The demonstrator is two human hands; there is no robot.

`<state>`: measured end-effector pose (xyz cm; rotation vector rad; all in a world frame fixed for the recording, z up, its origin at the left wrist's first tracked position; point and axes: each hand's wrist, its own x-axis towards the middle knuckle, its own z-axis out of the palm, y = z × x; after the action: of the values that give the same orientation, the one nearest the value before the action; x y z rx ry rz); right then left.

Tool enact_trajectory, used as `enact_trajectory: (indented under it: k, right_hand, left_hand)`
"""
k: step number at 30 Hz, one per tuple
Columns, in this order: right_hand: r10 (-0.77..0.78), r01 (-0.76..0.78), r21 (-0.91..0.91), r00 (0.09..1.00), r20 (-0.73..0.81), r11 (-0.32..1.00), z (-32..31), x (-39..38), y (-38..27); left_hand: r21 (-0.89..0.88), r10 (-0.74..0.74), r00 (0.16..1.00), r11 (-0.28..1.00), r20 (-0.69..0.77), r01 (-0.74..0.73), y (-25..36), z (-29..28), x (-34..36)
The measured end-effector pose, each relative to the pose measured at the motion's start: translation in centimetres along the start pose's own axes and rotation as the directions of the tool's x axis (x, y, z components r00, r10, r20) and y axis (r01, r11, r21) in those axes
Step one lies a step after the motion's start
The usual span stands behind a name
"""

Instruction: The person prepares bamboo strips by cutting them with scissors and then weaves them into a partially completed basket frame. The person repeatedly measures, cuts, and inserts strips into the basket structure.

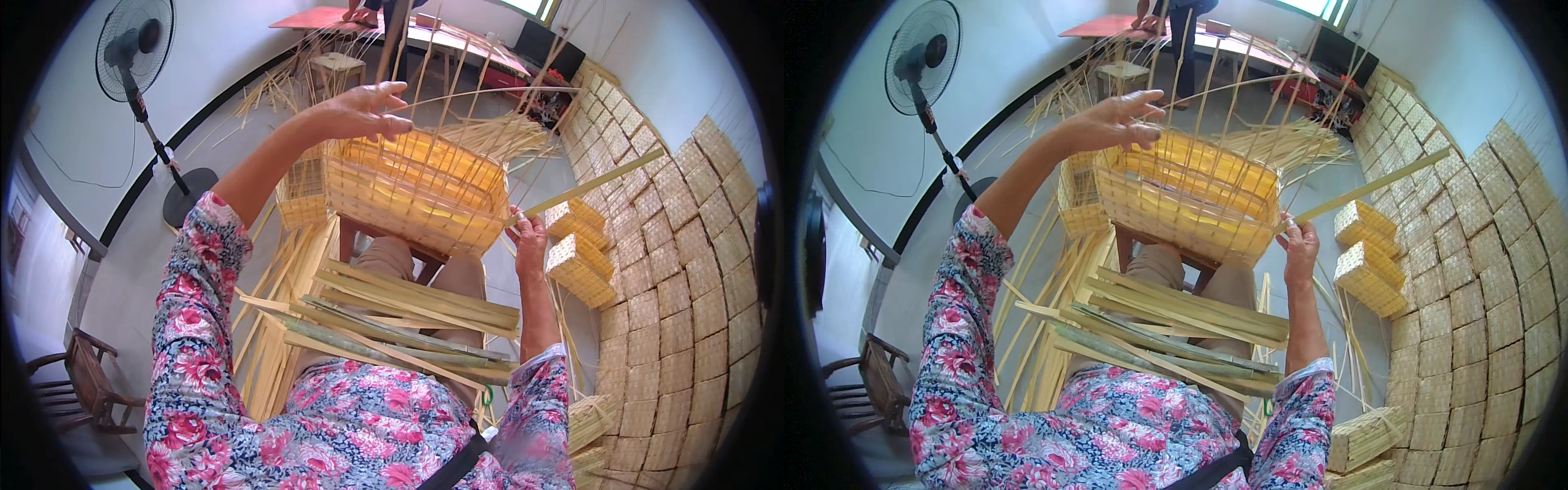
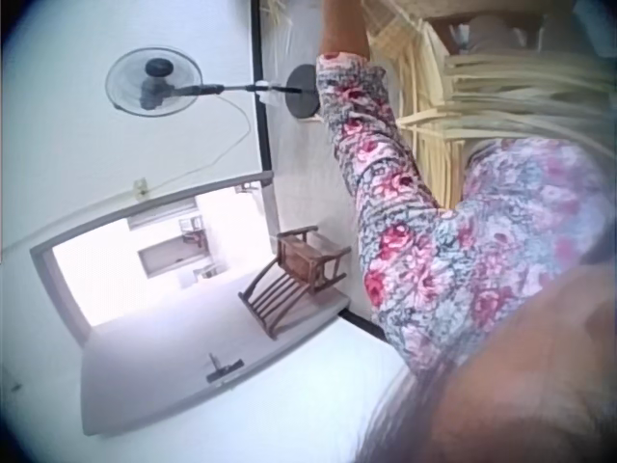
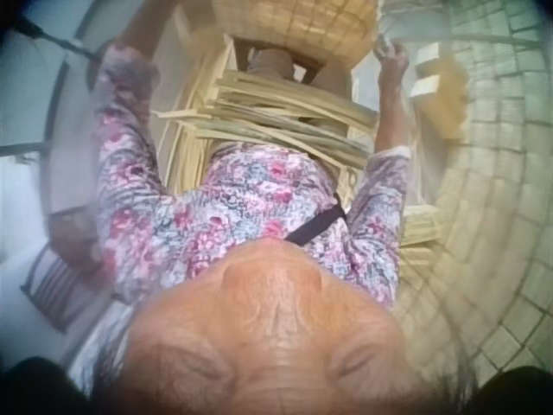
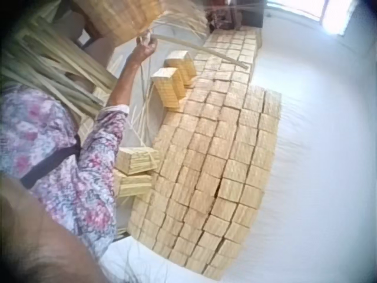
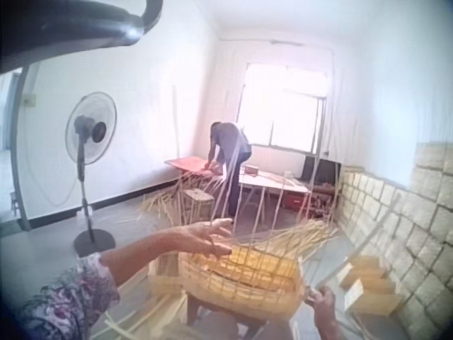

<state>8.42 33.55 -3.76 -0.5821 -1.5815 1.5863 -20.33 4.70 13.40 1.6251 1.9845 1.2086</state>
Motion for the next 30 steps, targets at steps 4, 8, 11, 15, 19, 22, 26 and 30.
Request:
enact_trajectory:
  k: [4, 8, 11, 15, 19, 22, 26, 30]
  right_hand:
    - [-0.045, 0.046, -0.055, 0.999, 0.011, 0.997, 0.8, -1.1, -0.2]
    - [-0.091, 0.091, -0.111, 0.996, 0.001, 0.99, 0.3, -0.4, 0.8]
    - [-0.139, 0.135, -0.125, 0.99, -0.018, 0.983, 0.7, -1.0, 1.3]
    - [-0.237, 0.235, -0.071, 0.971, -0.014, 0.969, 2.9, -1.9, 1.0]
    - [-0.265, 0.264, -0.02, 0.964, -0.02, 0.964, 3.3, -1.4, 0.3]
    - [-0.275, 0.272, -0.066, 0.96, -0.052, 0.96, 3.2, -1.1, -0.7]
    - [-0.275, 0.276, -0.01, 0.956, -0.099, 0.961, 3.7, -2.0, -2.9]
    - [-0.348, 0.35, 0.107, 0.937, -0.031, 0.931, 4.3, -3.9, -4.9]
  left_hand:
    - [0.238, 0.073, 0.986, 0.965, 0.15, -0.108, 0.4, -0.3, 1.0]
    - [0.076, 0.299, 0.918, 0.941, 0.262, -0.329, 2.2, 0.1, 1.9]
    - [-0.051, 0.159, 0.969, 0.987, 0.188, -0.152, 3.8, 3.4, 2.6]
    - [-0.058, -0.059, 0.953, 0.995, 0.296, 0.08, 4.3, 4.1, 3.3]
    - [-0.01, 0.114, 0.904, 0.993, 0.411, -0.121, 5.0, 2.6, 3.6]
    - [-0.025, 0.297, 0.826, 0.945, 0.479, -0.325, 6.9, 3.3, 3.6]
    - [0.093, 0.185, 0.847, 0.96, 0.498, -0.264, 8.4, 6.7, 3.4]
    - [0.051, 0.023, 0.873, 0.997, 0.487, -0.055, 6.0, 8.4, 4.6]
